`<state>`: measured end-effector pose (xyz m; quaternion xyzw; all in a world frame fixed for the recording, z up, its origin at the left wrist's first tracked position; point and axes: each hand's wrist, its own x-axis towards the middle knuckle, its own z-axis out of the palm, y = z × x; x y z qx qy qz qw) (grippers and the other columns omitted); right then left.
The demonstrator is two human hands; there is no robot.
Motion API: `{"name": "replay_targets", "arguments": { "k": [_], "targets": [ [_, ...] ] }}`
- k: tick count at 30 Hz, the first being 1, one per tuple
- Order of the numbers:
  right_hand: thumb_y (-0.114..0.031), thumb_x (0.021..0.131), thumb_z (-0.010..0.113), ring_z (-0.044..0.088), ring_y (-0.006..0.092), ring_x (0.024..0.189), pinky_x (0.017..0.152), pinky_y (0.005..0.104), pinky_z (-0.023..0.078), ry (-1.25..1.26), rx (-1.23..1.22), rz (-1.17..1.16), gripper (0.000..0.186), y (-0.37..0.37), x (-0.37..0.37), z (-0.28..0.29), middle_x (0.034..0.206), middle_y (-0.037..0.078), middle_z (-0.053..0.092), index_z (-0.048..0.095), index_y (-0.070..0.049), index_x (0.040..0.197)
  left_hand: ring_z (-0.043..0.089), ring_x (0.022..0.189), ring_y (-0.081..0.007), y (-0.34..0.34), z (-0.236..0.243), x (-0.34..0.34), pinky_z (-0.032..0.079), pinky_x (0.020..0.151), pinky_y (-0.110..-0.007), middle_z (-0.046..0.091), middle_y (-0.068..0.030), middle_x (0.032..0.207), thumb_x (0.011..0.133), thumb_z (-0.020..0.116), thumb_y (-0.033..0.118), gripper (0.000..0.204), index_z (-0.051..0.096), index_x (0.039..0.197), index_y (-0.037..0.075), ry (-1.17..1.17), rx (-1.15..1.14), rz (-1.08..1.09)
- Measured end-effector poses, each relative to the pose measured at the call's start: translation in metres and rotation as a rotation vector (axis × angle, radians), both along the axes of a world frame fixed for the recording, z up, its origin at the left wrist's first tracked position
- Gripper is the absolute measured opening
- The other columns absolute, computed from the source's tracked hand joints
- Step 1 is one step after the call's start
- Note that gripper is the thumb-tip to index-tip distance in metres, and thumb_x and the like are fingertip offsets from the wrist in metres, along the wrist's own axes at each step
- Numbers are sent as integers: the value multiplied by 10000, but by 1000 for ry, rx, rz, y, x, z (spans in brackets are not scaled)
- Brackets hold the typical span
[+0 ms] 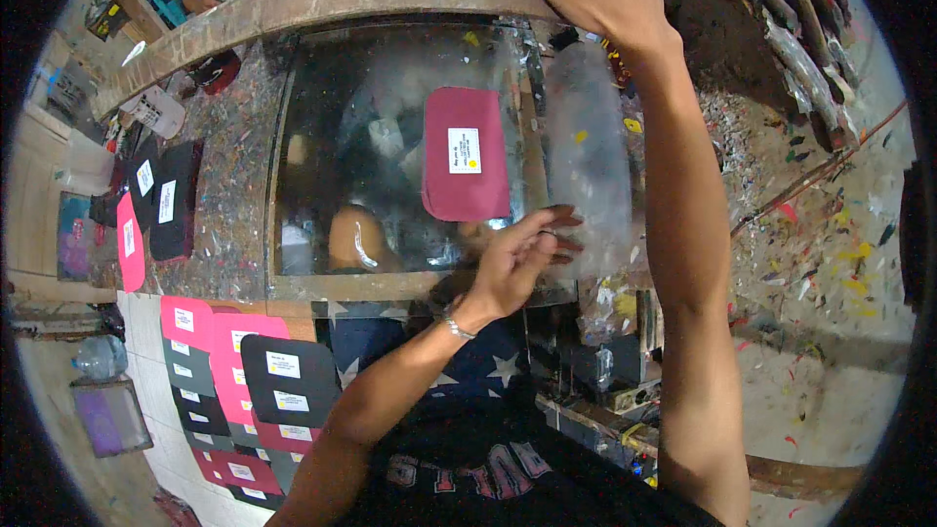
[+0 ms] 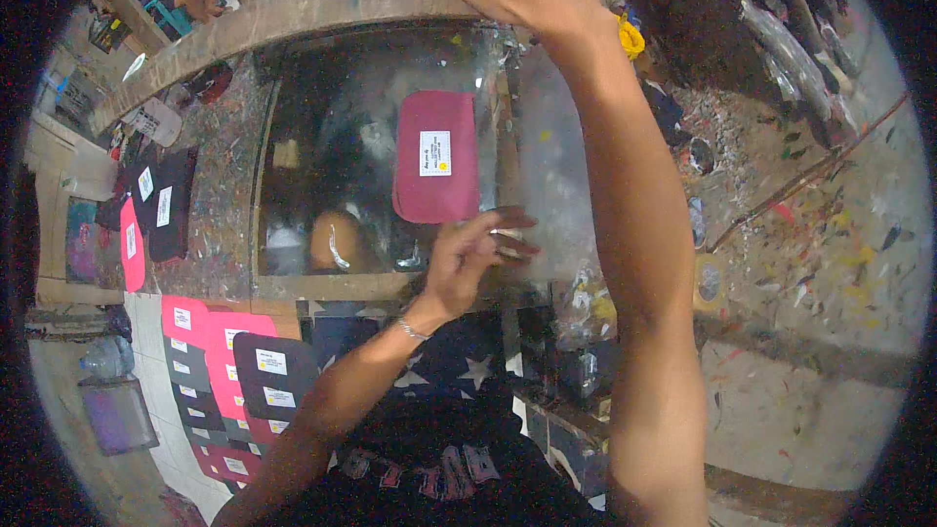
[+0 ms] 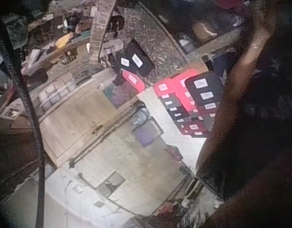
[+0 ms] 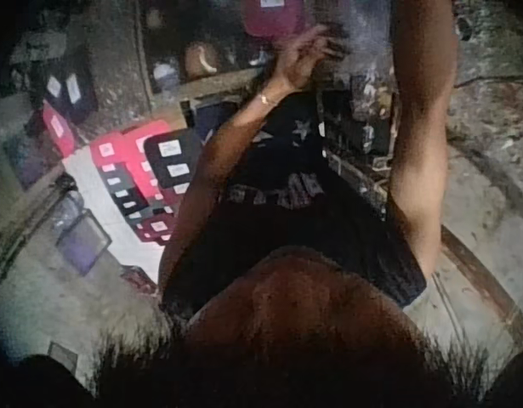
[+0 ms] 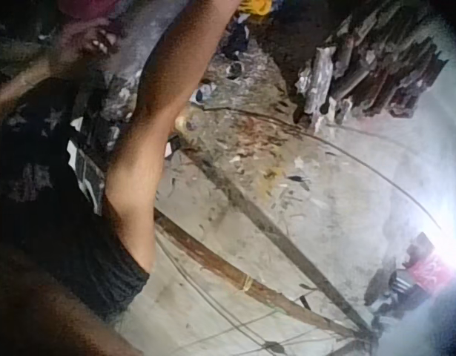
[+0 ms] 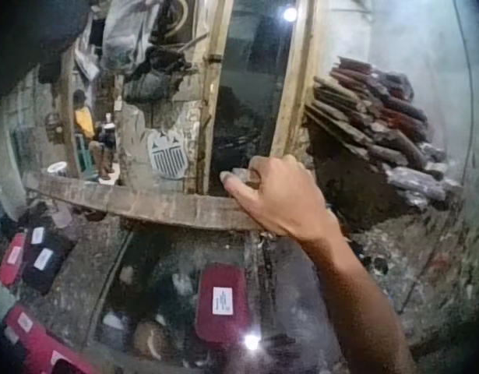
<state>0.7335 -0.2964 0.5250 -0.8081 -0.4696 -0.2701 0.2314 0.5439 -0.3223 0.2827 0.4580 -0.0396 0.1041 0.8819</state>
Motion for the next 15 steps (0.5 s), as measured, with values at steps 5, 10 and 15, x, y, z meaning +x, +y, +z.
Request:
{"name": "replay_targets", "arguments": {
  "k": [5,10,15],
  "targets": [
    [-465,910,671,667,492,739,691,542,527,28,42,79,554,-3,-2,-6,744,316,651,701,74,786,550,1339,-330,50,-23,-26,411,1123,-485,541,-181,1484,1029,610,351,610,483,1473,-47,269,1174,320],
    [-463,906,673,670,494,752,703,540,533,-1,80,67,547,1,2,-7,753,324,654,708,71,794,180,1589,-336,73,-70,-51,9,1250,-652,357,-169,1650,1026,491,539,780,433,1528,-54,201,1840,305],
    [-462,904,674,661,479,709,675,519,524,46,55,35,551,1,-3,-2,725,311,650,700,74,778,173,1583,-409,54,-58,-138,25,1216,-724,328,-208,1657,978,626,440,714,474,1511,-11,308,1685,209]
  ]
}}
